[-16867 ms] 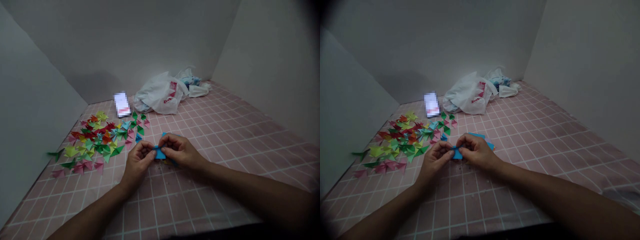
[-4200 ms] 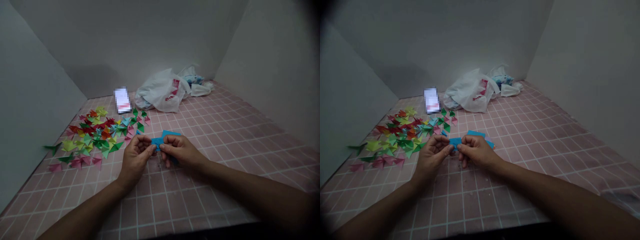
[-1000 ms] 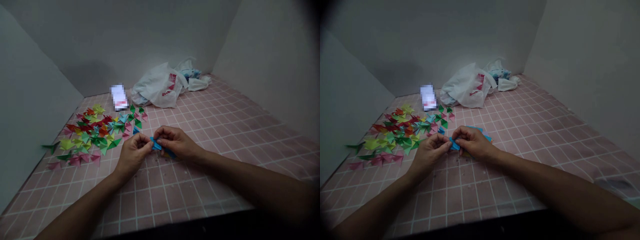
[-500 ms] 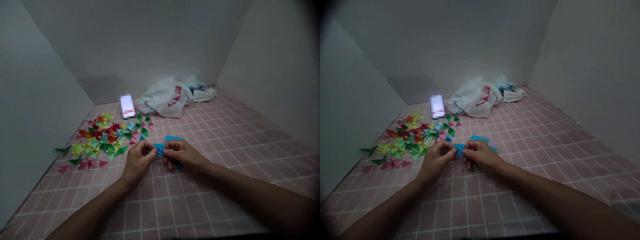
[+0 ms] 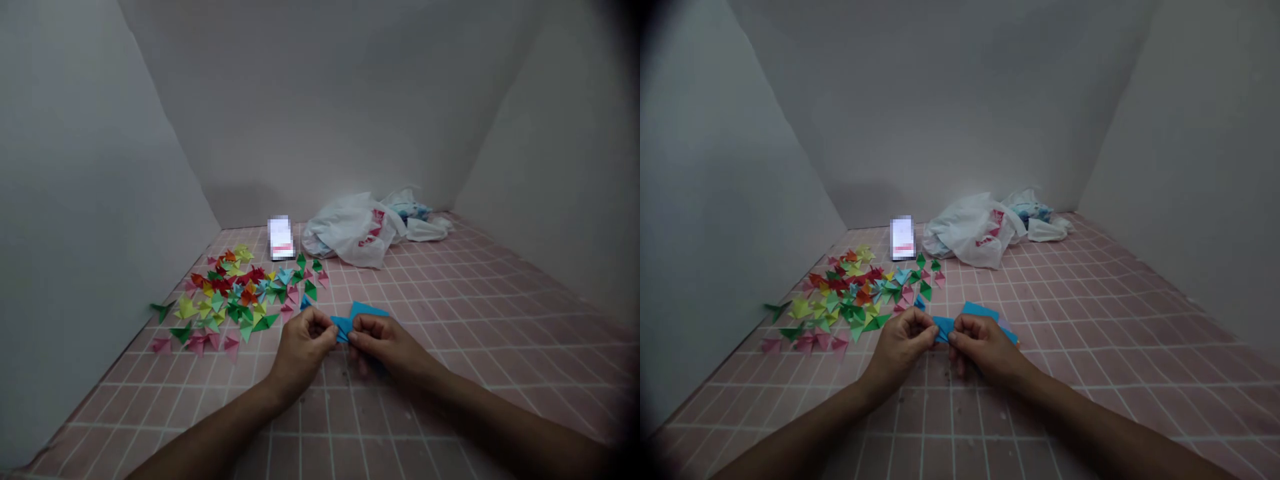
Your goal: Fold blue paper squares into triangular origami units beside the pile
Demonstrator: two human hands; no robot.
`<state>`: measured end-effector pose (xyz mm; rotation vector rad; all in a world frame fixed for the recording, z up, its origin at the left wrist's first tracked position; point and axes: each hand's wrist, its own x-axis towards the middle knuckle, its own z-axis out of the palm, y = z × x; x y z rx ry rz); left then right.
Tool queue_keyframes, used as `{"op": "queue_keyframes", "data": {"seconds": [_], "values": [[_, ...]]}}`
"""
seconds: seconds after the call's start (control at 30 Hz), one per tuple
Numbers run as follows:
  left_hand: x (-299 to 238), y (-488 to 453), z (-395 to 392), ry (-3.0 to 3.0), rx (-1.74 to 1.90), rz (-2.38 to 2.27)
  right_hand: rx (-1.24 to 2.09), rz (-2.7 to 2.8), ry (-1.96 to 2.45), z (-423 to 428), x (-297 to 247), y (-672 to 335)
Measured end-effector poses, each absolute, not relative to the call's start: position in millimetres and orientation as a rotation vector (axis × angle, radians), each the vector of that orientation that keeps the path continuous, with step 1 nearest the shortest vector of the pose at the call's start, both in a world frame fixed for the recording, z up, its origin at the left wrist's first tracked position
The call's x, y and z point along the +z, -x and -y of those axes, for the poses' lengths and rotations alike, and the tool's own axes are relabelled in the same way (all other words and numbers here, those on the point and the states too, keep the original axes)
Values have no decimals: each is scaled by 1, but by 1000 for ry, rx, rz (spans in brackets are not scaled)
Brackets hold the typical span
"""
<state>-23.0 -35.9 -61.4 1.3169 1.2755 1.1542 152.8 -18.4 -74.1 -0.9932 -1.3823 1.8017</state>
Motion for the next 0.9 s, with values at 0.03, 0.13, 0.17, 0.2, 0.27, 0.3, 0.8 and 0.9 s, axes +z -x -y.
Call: {"op": "queue_keyframes", "data": {"seconds": [0.03, 0.13, 0.17, 0.2, 0.27, 0.3, 0.8, 0.9], "values": [[-61, 23, 36, -1311, 1147, -1280, 1798, 1386, 1002, 19, -74, -153], [-61, 22, 36, -1335, 1152, -1312, 1805, 1367, 1019, 19, -74, -152], [-61, 21, 36, -1343, 1158, -1324, 1812, 1360, 1020, 19, -74, -151], [-61, 21, 36, -1346, 1159, -1332, 1817, 1358, 1023, 18, -75, -151], [-61, 20, 36, -1328, 1154, -1339, 1811, 1362, 1041, 18, -78, -150], [-61, 20, 36, -1313, 1150, -1336, 1801, 1361, 1049, 18, -79, -150], [-61, 23, 32, -1074, 1132, -1169, 1869, 1200, 1019, 17, -74, -152], [-57, 23, 32, -1074, 1125, -1174, 1873, 1180, 1004, 17, -75, -152]]}}
